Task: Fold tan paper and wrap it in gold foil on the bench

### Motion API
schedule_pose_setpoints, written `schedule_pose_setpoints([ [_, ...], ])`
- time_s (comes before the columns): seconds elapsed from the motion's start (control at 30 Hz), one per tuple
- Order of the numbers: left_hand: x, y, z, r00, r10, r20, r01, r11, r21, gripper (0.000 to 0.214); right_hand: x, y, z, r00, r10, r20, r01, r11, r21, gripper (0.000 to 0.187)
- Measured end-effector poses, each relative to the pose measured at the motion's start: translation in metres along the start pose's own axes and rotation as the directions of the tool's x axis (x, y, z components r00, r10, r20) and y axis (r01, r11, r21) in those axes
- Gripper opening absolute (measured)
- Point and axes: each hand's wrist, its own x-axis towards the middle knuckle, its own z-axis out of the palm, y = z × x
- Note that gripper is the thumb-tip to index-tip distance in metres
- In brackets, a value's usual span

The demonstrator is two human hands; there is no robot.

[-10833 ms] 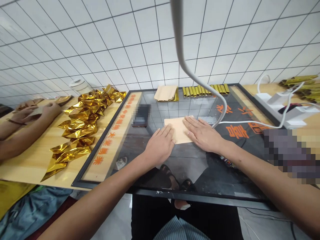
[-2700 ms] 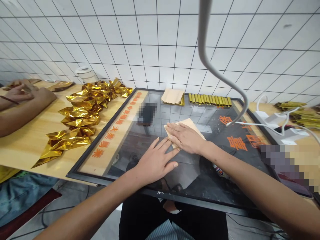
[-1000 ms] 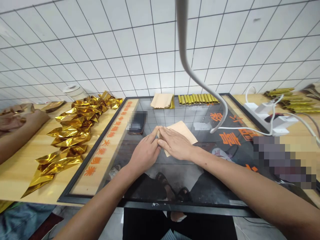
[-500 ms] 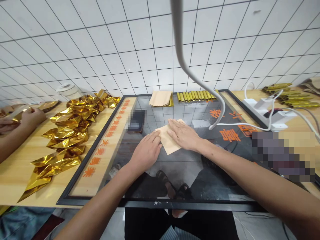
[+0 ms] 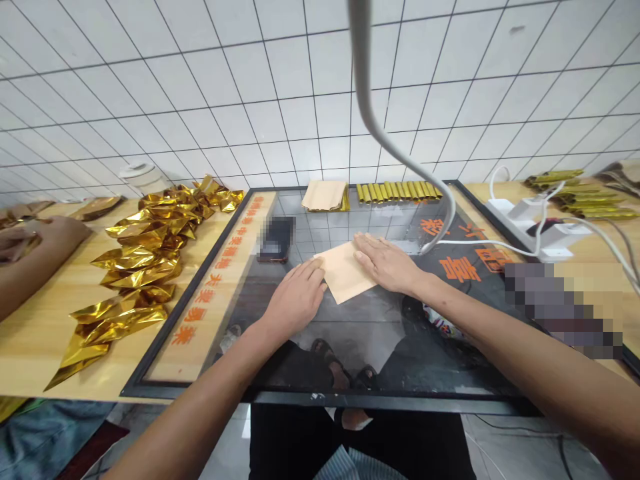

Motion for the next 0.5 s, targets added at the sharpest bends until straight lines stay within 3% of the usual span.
schedule_pose_setpoints([
  [0.23,0.01,0.016,-0.011,0.984,-0.177,-0.011,0.175,0.978,-0.115,0.037,-0.002,-0.008,0.001,1.0,0.004,-0.026,-0.005,0.998,-0.059,0.072],
  [0.5,0.008,0.022,-0.007,0.99,-0.144,0.001,0.144,0.988,-0.058,0.048,-0.013,0.001,-0.006,0.997,0.069,-0.047,-0.076,0.979,-0.188,0.069],
])
